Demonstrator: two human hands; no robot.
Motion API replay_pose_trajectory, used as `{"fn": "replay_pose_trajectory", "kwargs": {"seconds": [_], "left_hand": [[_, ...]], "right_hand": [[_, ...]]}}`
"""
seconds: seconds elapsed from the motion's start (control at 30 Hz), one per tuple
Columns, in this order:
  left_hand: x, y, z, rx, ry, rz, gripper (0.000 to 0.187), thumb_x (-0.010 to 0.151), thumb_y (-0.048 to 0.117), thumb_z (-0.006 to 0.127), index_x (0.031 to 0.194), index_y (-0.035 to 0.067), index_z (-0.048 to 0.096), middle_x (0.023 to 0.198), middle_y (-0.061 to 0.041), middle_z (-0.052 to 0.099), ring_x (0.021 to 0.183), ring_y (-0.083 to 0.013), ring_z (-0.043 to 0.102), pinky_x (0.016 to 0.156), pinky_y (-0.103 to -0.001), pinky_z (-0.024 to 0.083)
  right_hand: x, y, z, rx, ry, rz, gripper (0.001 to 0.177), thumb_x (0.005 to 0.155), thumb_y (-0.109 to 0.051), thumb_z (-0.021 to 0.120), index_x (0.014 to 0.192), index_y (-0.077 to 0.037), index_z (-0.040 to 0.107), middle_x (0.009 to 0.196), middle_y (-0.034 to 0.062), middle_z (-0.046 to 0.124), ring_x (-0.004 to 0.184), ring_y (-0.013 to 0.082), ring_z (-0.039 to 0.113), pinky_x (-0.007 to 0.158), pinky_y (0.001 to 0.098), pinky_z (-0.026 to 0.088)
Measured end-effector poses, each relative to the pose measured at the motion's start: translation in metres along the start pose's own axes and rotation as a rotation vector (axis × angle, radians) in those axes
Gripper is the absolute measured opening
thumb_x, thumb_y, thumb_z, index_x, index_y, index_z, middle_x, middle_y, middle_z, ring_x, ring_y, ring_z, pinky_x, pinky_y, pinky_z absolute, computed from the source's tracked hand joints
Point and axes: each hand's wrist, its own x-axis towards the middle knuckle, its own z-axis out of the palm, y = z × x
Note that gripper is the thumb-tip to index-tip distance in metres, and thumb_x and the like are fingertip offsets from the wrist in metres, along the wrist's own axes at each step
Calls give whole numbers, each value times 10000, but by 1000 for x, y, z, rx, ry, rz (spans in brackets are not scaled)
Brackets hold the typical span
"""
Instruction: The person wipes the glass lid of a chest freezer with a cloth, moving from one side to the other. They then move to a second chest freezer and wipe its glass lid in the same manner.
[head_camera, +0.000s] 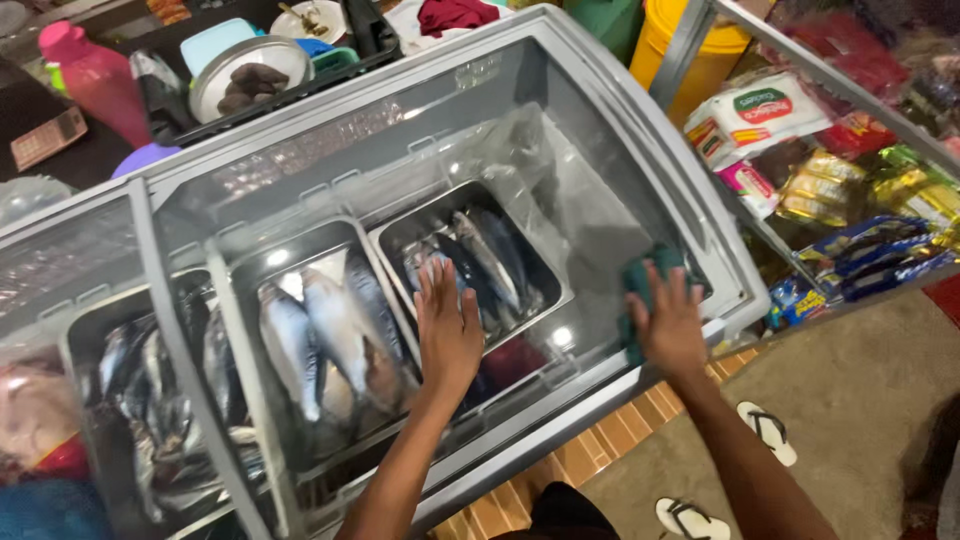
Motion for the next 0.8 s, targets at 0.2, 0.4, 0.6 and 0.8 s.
{"fn": "replay_pose_trajectory", "kwargs": {"seconds": [0.2, 0.4, 0.6, 0.8], "left_hand": [[21, 13, 29, 41, 52, -34, 577, 1076, 289, 409, 1559, -21, 355, 1657, -220, 303, 1571, -396, 161, 1256, -497, 124], [25, 16, 34, 62, 81, -102, 570, 1077, 275, 406, 1556, -32, 357, 1652, -228, 303, 1573, -397, 157, 1257, -493, 123], [26, 36, 54, 51, 53, -86, 566, 1084, 301, 398, 1550, -20, 377, 1657, -215, 309, 1570, -393, 163, 1255, -491, 136], [32, 59, 80, 5, -50, -39, 597, 1083, 331, 379, 1565, -20, 344, 1664, -203, 293, 1577, -376, 150, 1262, -483, 126]], "right_hand": [[28, 29, 21, 49, 121, 20, 617, 1057, -330, 528, 1580, -28, 406, 1506, 351, 434, 1469, 529, 344, 1221, 593, 236], [112, 10, 30, 120, 151, -160, 573, 1063, -302, 537, 1535, 8, 440, 1510, 371, 451, 1464, 523, 349, 1209, 593, 239], [136, -9, 36, 90, 152, -214, 579, 1055, -303, 555, 1532, 3, 439, 1509, 357, 453, 1452, 521, 371, 1206, 594, 266], [18, 34, -1, -46, 141, -144, 726, 1026, -368, 503, 1540, 128, 371, 1477, 477, 415, 1366, 591, 392, 1156, 597, 281]]}}
